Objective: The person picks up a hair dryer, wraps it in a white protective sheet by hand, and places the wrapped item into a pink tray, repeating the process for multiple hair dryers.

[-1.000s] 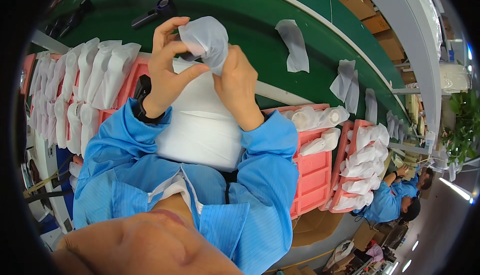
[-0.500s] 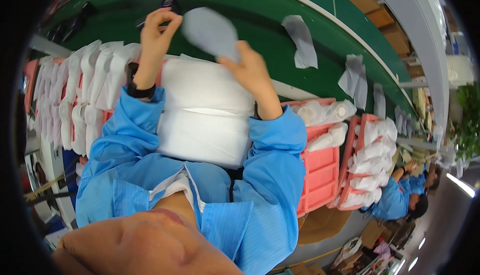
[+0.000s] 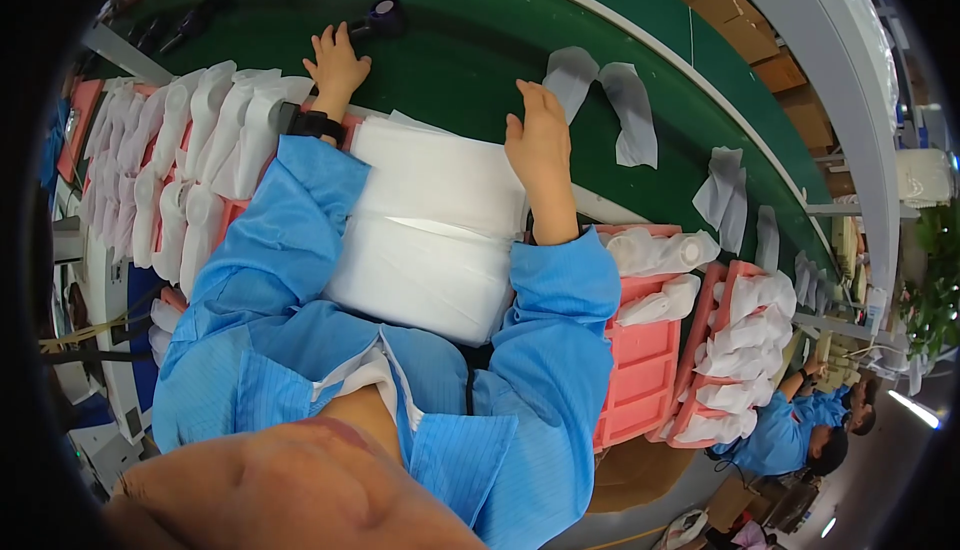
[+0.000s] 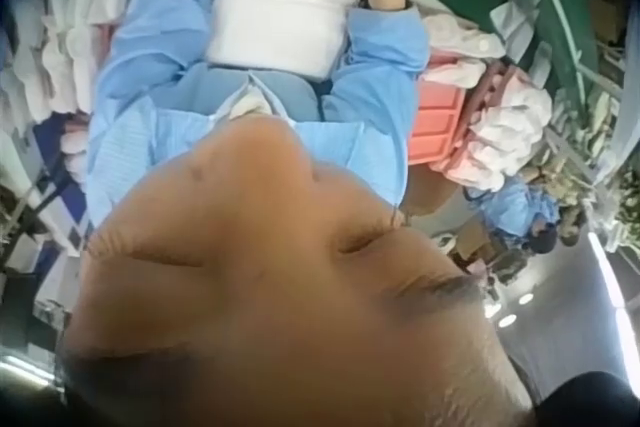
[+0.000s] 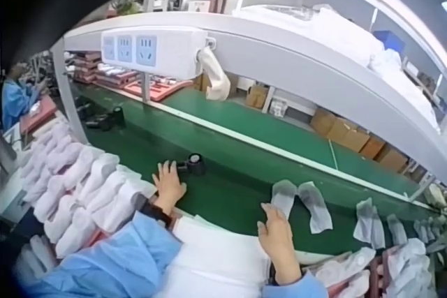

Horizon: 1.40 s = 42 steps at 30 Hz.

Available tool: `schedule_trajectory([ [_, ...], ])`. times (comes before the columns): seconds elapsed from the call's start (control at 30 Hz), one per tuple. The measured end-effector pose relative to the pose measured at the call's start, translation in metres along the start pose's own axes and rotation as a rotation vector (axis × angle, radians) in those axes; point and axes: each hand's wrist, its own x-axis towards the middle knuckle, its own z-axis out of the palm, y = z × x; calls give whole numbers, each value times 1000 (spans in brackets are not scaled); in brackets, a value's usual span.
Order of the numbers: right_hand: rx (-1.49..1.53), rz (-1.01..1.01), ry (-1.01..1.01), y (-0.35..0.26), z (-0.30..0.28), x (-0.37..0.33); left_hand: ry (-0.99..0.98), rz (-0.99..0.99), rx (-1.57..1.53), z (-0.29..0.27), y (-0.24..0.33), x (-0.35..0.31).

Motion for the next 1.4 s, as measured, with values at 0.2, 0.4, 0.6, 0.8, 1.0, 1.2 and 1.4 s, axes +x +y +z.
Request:
schedule_trajectory([
  [0.2, 58, -16, -9, -7, -3, -1, -78, -50, -94, -14, 4, 3],
  [0.4, 118, 23, -47, -9, -5, 1, -233, 9, -152, -19, 4, -1],
  [0.6, 360, 80, 189, -22, -5, 4, -450, 444, -669, -64, 26, -21],
  [0.8, 772, -16, 29, -36, -43, 5, -800, 700, -1077, -142, 70, -73],
  [1.0, 1209, -43, 151, -19, -54, -1, -1070, 400, -1402, -119, 103, -114],
  [1.2, 941, 208, 231, -30, -44, 1, -614, 757, -760, -72, 113, -170],
  [1.4, 724, 315, 129, -32, -40, 4, -326, 910, -474, -60, 114, -179],
])
